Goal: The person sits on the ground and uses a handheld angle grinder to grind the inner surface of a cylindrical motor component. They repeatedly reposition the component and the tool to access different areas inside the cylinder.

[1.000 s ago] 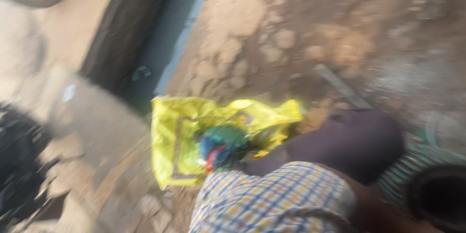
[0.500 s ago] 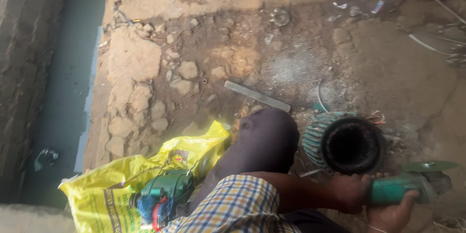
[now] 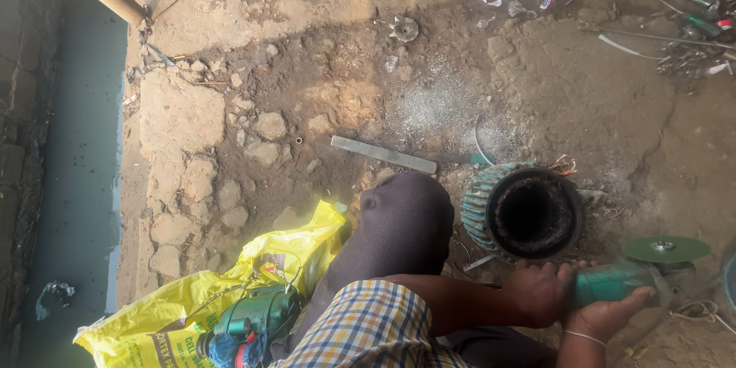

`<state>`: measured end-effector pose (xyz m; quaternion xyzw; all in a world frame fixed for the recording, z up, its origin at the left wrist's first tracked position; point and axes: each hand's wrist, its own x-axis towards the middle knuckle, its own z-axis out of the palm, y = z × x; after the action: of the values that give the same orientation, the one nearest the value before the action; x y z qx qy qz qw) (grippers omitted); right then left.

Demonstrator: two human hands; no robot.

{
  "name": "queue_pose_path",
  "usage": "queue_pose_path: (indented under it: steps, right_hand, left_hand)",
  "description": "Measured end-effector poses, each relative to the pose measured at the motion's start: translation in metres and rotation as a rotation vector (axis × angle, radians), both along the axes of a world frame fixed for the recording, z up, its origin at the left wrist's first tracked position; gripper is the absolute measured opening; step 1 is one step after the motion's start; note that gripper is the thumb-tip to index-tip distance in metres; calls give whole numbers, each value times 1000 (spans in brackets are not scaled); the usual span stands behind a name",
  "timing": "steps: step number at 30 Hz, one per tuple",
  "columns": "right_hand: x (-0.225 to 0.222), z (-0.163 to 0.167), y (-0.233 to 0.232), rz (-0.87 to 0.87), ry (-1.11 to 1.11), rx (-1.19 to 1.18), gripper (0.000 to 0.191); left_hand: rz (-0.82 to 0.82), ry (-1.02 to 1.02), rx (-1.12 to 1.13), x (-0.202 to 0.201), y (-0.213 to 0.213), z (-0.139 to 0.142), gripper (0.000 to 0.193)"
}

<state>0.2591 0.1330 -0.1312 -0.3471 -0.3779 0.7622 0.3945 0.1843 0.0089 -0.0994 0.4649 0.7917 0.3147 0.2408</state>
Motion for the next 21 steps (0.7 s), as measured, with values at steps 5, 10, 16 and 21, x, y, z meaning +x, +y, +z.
queue_pose_path:
  steps: [5, 10, 16, 21]
  right_hand:
    - [2, 3, 0, -5, 9, 12, 90]
    - [2, 16, 3, 180, 16, 18, 84]
    - [0, 19, 13, 188, 57, -20, 82]
    - [1, 18, 20, 82, -77, -63, 56]
  left_hand:
    - [-12, -48, 8, 0, 1, 0, 62]
    - [20, -114, -80, -5, 12, 1, 64]
    - [68, -56, -88, 2, 31, -22, 55]
    - [148, -5, -24, 18, 48, -51, 61]
